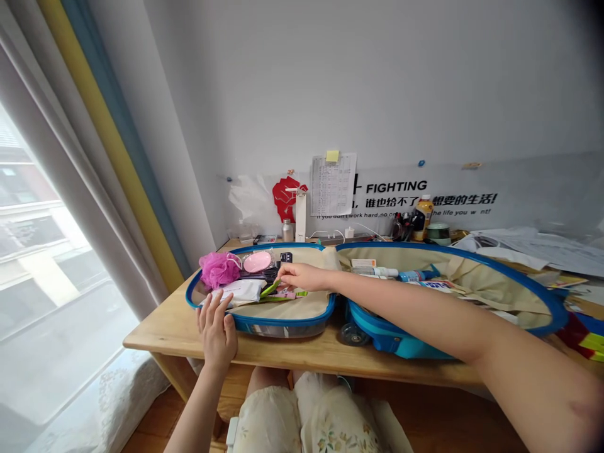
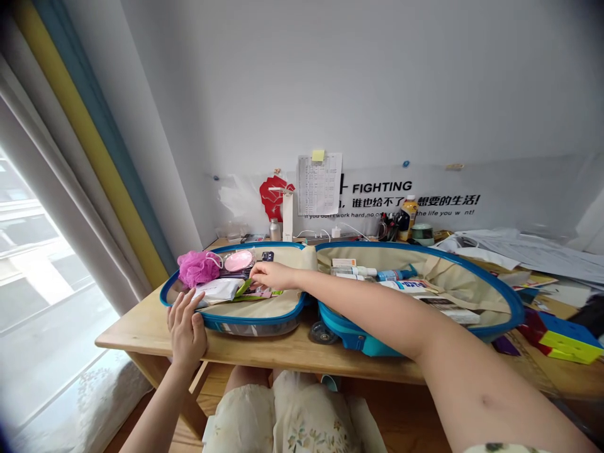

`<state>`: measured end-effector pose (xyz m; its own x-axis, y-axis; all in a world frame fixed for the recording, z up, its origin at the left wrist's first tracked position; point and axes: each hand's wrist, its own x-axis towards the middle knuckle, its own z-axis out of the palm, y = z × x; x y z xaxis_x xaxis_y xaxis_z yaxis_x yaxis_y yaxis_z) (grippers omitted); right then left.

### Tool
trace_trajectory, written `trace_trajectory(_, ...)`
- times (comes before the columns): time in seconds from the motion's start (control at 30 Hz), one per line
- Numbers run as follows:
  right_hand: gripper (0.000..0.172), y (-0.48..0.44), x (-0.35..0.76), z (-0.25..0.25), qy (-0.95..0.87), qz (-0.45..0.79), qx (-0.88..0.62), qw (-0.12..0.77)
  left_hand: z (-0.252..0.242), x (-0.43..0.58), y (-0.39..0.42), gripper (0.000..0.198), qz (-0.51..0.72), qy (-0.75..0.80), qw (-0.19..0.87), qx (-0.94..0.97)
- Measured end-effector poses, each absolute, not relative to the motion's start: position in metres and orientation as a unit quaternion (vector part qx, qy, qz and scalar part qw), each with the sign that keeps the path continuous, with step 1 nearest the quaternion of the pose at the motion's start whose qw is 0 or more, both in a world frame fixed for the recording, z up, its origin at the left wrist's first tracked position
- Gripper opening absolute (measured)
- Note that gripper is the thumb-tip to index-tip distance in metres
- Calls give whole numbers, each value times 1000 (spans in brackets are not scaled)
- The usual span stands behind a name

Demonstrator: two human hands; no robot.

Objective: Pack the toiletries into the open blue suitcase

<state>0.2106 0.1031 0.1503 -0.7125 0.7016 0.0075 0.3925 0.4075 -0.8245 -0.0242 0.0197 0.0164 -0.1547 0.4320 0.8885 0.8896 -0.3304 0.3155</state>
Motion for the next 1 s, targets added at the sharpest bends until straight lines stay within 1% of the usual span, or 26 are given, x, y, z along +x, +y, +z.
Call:
trace_trajectory(0.1, 13, 110, 224, 148, -852, 379, -330, 144, 16, -24, 19, 46, -537, -534, 213, -617)
trace_trajectory(0.23, 8, 123, 244, 156, -895, 280, -340, 74, 16, -24, 19, 46, -537, -535, 213, -616)
trace_trajectory(0.3, 10, 128, 247, 158, -905, 225, -356, 53, 16, -24, 19, 46, -539, -535, 213, -615)
trace_trajectory(0.43, 20, 126, 237, 154, -913, 142, -381, 18, 17, -25, 20, 46, -537, -534, 218, -615)
trace_trajectory(0.53, 40, 121, 223, 148, -919, 106, -381, -11, 17, -25, 20, 46, -536, -530, 222, -618)
trace_trajectory(0.6, 46, 118, 214, 144, -921, 89, -378, -22, 17, -25, 20, 46, -537, -530, 221, -618)
trace_trajectory(0.77, 36, 116, 202, 141, -928, 81, -360, -47, 17, -24, 19, 48, -539, -537, 211, -614)
trace_trajectory(0.9, 34, 113, 198, 140, -933, 99, -343, -52, 17, -24, 19, 49, -538, -539, 206, -614)
trace_trajectory(1.0, 33, 111, 200, 148, -931, 116, -344, -33, 15, -25, 20, 49, -533, -541, 209, -617)
